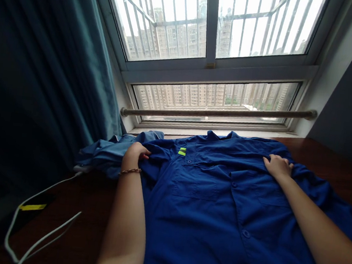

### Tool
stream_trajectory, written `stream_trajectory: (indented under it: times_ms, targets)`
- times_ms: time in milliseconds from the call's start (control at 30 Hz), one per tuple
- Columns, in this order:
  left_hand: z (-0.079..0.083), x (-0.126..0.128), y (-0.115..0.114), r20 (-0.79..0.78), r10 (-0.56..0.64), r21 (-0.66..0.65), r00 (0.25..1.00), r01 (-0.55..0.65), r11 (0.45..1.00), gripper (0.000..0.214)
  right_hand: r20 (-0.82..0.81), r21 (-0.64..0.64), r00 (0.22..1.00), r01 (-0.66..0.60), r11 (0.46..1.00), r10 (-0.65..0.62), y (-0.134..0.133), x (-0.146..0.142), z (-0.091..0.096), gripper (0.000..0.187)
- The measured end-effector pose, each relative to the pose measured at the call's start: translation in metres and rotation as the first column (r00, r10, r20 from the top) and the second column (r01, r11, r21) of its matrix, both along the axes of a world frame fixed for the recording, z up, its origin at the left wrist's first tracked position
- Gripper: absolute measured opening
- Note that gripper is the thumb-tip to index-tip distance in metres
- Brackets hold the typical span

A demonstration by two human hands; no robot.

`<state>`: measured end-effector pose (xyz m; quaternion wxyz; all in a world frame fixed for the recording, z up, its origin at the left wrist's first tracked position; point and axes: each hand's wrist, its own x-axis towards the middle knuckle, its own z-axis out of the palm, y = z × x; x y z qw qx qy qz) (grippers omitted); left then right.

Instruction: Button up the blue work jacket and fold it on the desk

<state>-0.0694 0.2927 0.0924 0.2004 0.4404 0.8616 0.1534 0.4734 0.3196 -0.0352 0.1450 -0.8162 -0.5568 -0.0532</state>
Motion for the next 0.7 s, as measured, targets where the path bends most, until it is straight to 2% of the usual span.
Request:
stream_trajectory:
  times_ms: [67,100,167,200,233,300,367,433,467,533,633,700]
  targets:
    - [0.000,0.004,0.003,-0.037,0.017,0.055,0.999,-0.015,0.998,0.005,0.002,0.001,1.000,-0.003,1.000,0.003,0.000,0.001,-0.001,0.046]
    - [0.001,0.005,0.003,-0.062,0.039,0.094,0.997,-0.033,0.995,0.009,0.003,0.004,1.000,-0.003,1.000,0.002,0.001,0.001,-0.001,0.047]
    - [0.005,0.008,0.003,-0.141,0.127,0.272,0.982,-0.085,0.958,0.020,0.006,0.010,1.000,-0.003,1.000,0.003,0.001,0.002,-0.002,0.047]
    - [0.008,0.010,0.002,-0.182,0.180,0.405,0.967,-0.093,0.910,0.025,0.007,0.012,1.000,-0.005,1.000,0.004,0.002,0.002,-0.002,0.048]
    - [0.011,0.013,0.002,-0.212,0.227,0.546,0.950,-0.078,0.834,0.030,0.009,0.013,1.000,-0.005,1.000,0.004,0.002,0.003,-0.003,0.048]
    - [0.016,0.022,0.002,-0.228,0.268,0.776,0.936,0.009,0.631,0.035,0.011,0.014,1.000,-0.006,1.000,0.006,0.003,0.004,-0.004,0.048]
    - [0.022,0.034,0.004,-0.204,0.216,0.892,0.955,0.090,0.443,0.039,0.014,0.014,1.000,-0.004,1.000,0.004,0.003,0.004,-0.005,0.049]
    - [0.028,0.047,0.005,-0.178,0.142,0.942,0.974,0.127,0.310,0.042,0.016,0.013,1.000,-0.004,1.000,0.004,0.002,0.004,-0.005,0.049]
    - [0.031,0.053,0.004,-0.165,0.115,0.953,0.980,0.128,0.275,0.044,0.017,0.013,1.000,-0.005,1.000,0.005,0.002,0.004,-0.005,0.049]
    - [0.036,0.064,-0.003,-0.119,0.119,0.965,0.986,0.086,0.247,0.060,0.018,0.012,1.000,-0.007,1.000,0.007,0.001,0.003,-0.004,0.049]
    - [0.041,0.071,-0.022,-0.011,0.274,0.982,0.962,-0.041,0.184,0.086,0.016,0.008,1.000,-0.009,1.000,0.009,0.000,0.002,-0.001,0.048]
    - [0.044,0.069,-0.035,-0.012,0.349,0.987,0.937,-0.046,0.156,0.084,0.011,0.000,1.000,-0.008,1.000,0.008,-0.001,0.001,0.001,0.048]
